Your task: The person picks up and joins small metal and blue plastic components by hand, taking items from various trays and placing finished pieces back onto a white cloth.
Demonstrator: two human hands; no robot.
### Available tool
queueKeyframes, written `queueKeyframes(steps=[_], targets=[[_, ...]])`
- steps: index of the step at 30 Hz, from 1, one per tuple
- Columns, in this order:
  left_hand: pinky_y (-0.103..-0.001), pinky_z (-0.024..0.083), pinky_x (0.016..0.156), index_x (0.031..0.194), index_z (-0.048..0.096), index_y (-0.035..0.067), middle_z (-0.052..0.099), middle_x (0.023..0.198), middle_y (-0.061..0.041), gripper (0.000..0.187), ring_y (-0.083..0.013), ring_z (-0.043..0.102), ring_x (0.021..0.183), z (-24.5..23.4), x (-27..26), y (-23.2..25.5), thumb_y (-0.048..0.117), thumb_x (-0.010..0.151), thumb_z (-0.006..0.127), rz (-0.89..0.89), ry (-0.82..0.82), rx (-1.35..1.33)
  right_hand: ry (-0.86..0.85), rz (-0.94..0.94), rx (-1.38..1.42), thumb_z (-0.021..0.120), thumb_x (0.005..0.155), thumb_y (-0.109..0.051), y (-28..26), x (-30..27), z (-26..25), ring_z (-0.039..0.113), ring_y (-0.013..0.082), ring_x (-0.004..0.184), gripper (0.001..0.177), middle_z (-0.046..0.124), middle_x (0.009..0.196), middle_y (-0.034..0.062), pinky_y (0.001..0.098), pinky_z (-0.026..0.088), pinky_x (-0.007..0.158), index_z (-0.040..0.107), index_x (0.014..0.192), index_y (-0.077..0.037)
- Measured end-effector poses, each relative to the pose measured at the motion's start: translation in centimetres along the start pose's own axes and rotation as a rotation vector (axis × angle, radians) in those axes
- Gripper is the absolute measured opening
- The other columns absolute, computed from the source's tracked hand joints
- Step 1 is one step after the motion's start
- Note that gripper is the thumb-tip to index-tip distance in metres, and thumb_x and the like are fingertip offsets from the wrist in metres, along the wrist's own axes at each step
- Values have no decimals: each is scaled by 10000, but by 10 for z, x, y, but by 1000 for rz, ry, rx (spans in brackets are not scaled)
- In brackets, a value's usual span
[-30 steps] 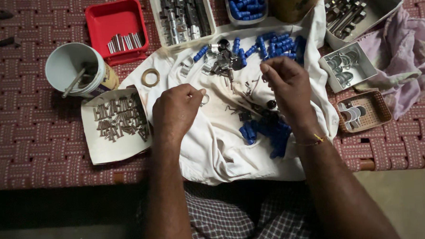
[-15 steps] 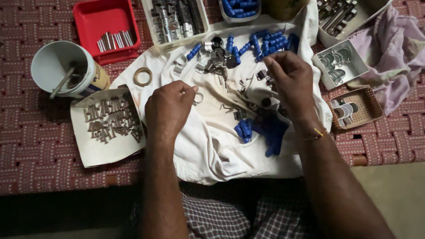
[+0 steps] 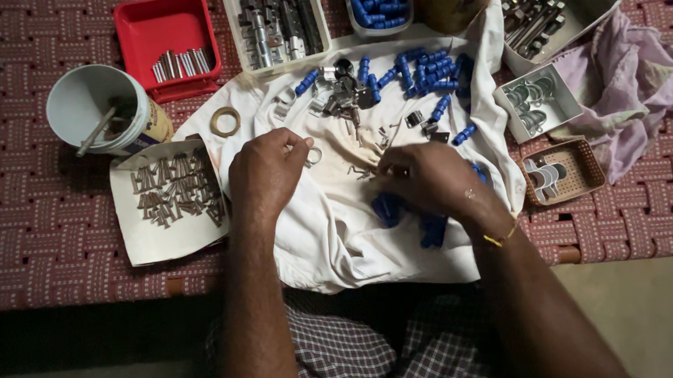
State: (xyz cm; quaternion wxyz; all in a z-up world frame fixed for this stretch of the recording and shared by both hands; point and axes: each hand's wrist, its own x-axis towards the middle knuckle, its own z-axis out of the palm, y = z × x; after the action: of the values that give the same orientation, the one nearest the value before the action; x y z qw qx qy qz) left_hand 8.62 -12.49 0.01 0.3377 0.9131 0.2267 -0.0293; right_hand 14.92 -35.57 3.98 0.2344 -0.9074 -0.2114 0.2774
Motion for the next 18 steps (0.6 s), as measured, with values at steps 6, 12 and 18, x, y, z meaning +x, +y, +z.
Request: queueKeyframes(steps=[6,12,18], targets=[[-437,548,749,924,770,165,786,908,-93,287,-310,751,846,-1,-1,3,443,904,702,-47,-39,-2,-178,-141,-80,838,728,-291,-5,-14,2,732,255,954,464,728,1092,55,389,580,832,750,1164,-161],[-451,546,747,904,778,174,771,901,-104,275,-337,727,860,7,-1,5,441,885,715,-15,-21,-7,-178,-244,-63,867,678,-263,9,-12,9,683,288,1041,541,669,1200,81,400,546,903,708,1174,-115],[-465,539,737,910,769,165,761,899,-117,243,-358,712,858,25,1,1,400,900,708,96,6,30,-180,-357,-31,869,686,-241,27,-8,15,684,323,1011,492,680,1133,110,421,540,881,707,1122,-81]])
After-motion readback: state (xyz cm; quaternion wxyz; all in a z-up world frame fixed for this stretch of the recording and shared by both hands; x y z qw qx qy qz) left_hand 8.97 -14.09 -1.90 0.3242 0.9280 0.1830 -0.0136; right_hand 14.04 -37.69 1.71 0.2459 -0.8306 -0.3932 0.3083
